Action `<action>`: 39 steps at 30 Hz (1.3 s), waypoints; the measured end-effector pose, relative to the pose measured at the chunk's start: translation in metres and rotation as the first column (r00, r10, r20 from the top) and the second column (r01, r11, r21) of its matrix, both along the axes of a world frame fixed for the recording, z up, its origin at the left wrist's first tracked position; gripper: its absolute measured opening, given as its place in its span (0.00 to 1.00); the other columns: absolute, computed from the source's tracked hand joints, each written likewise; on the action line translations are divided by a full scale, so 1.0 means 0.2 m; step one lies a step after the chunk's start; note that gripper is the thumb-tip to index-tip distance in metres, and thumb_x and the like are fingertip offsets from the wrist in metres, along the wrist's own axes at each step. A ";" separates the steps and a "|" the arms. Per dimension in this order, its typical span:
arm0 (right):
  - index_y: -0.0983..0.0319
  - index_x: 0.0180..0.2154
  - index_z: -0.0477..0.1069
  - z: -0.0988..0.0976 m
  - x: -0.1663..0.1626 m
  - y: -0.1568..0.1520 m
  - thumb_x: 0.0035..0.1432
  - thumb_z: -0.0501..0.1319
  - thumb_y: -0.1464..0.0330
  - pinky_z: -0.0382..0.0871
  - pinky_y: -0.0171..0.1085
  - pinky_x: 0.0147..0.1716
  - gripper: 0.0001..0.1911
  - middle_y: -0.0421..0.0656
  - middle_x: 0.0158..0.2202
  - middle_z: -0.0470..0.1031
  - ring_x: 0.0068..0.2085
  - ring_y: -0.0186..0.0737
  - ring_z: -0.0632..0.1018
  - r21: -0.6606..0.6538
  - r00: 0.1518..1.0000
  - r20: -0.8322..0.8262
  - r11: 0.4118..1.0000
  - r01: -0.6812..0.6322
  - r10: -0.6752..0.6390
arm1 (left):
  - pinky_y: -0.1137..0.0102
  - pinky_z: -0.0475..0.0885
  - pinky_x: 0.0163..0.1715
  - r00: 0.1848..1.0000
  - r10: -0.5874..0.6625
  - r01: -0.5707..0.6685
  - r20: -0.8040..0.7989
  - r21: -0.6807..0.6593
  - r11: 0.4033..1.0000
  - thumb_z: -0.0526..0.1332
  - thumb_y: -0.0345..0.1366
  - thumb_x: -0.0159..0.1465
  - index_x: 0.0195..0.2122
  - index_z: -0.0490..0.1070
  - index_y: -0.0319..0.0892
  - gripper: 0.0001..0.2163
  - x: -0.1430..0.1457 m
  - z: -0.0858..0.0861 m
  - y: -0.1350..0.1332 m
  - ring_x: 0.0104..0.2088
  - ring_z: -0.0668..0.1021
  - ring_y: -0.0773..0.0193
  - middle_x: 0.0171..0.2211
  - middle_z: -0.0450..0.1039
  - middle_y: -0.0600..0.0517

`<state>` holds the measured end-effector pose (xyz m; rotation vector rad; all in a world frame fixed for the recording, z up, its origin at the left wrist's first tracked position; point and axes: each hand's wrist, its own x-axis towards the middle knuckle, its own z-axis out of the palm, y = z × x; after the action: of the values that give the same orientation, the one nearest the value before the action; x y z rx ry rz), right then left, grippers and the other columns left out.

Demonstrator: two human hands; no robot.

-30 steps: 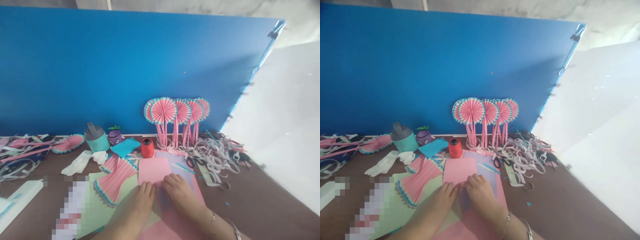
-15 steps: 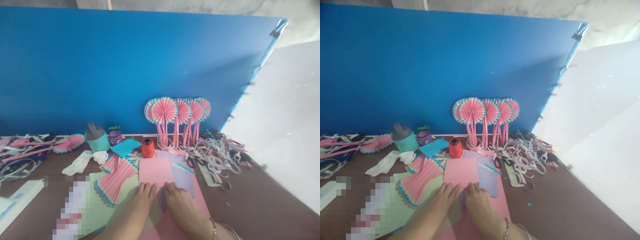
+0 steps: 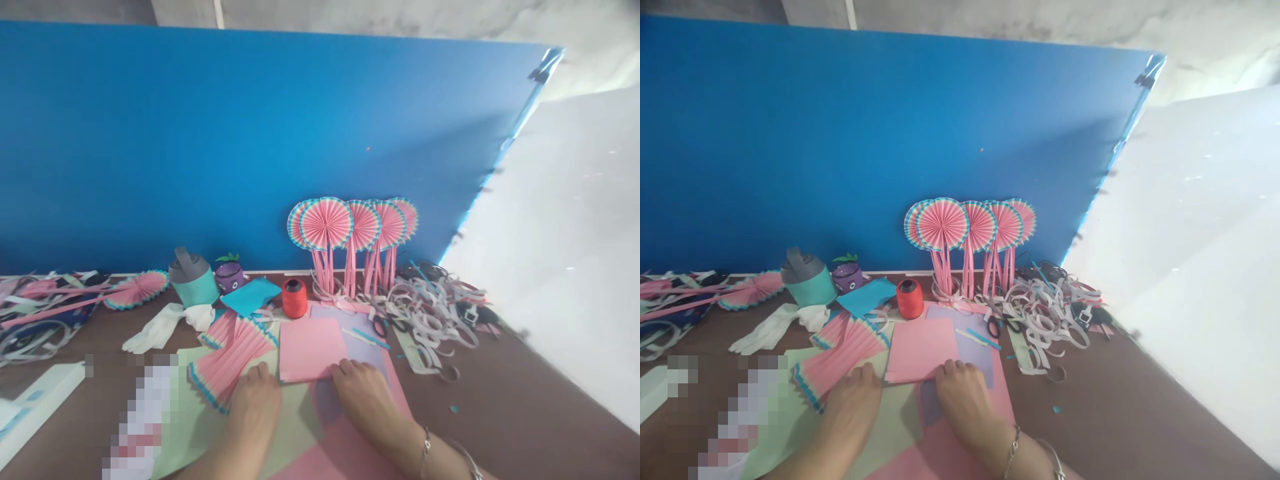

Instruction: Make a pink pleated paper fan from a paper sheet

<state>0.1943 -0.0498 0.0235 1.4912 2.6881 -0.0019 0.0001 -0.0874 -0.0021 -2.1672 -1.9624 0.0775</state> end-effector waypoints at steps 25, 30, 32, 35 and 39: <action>0.62 0.25 0.69 -0.07 0.12 0.16 0.47 0.55 0.78 0.60 0.30 0.26 0.08 0.39 0.24 0.73 0.25 0.32 0.72 0.053 0.773 -0.635 0.998 0.022 0.016 | 0.73 0.63 0.20 0.244 0.188 -0.056 0.952 -0.179 0.982 0.45 0.34 0.62 0.34 0.56 0.46 0.03 -0.07 0.17 0.17 0.21 0.73 0.65 0.22 0.67 0.58; 0.61 0.26 0.69 -0.05 0.08 0.12 0.52 0.53 0.75 0.61 0.29 0.23 0.08 0.39 0.23 0.72 0.22 0.31 0.72 0.207 0.646 -0.746 0.978 -0.005 0.161 | 0.70 0.72 0.30 0.093 0.146 0.156 0.985 -0.159 0.975 0.56 0.47 0.59 0.34 0.63 0.43 0.12 0.10 0.25 0.12 0.32 0.77 0.62 0.30 0.72 0.53; 0.61 0.27 0.69 -0.04 0.05 0.09 0.54 0.53 0.75 0.61 0.30 0.23 0.09 0.41 0.25 0.72 0.23 0.31 0.72 0.315 0.676 -0.687 0.947 -0.055 0.268 | 0.69 0.72 0.35 0.103 0.056 0.144 0.993 -0.070 0.987 0.61 0.44 0.57 0.37 0.64 0.43 0.13 0.18 0.26 0.11 0.36 0.78 0.61 0.36 0.73 0.50; 0.61 0.31 0.71 -0.01 0.04 0.06 0.58 0.52 0.75 0.60 0.30 0.24 0.10 0.42 0.27 0.73 0.24 0.32 0.73 0.436 0.725 -0.573 0.891 -0.124 0.381 | 0.70 0.72 0.32 0.173 -0.096 0.083 0.980 0.083 0.993 0.57 0.39 0.61 0.38 0.65 0.42 0.07 0.25 0.24 0.12 0.33 0.78 0.62 0.34 0.74 0.50; 0.60 0.35 0.72 0.09 0.08 0.08 0.60 0.52 0.74 0.61 0.31 0.24 0.10 0.41 0.27 0.73 0.24 0.32 0.71 0.489 0.694 -0.570 0.860 -0.143 0.440 | 0.68 0.71 0.36 0.530 -0.388 0.043 0.754 0.433 0.900 0.51 0.31 0.65 0.39 0.70 0.42 0.08 0.17 0.21 0.16 0.36 0.77 0.61 0.34 0.75 0.49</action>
<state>0.2099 -0.0344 0.0408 1.2706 3.7126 0.0619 0.0346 -0.0551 0.0408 -2.3401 -1.7662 -1.5208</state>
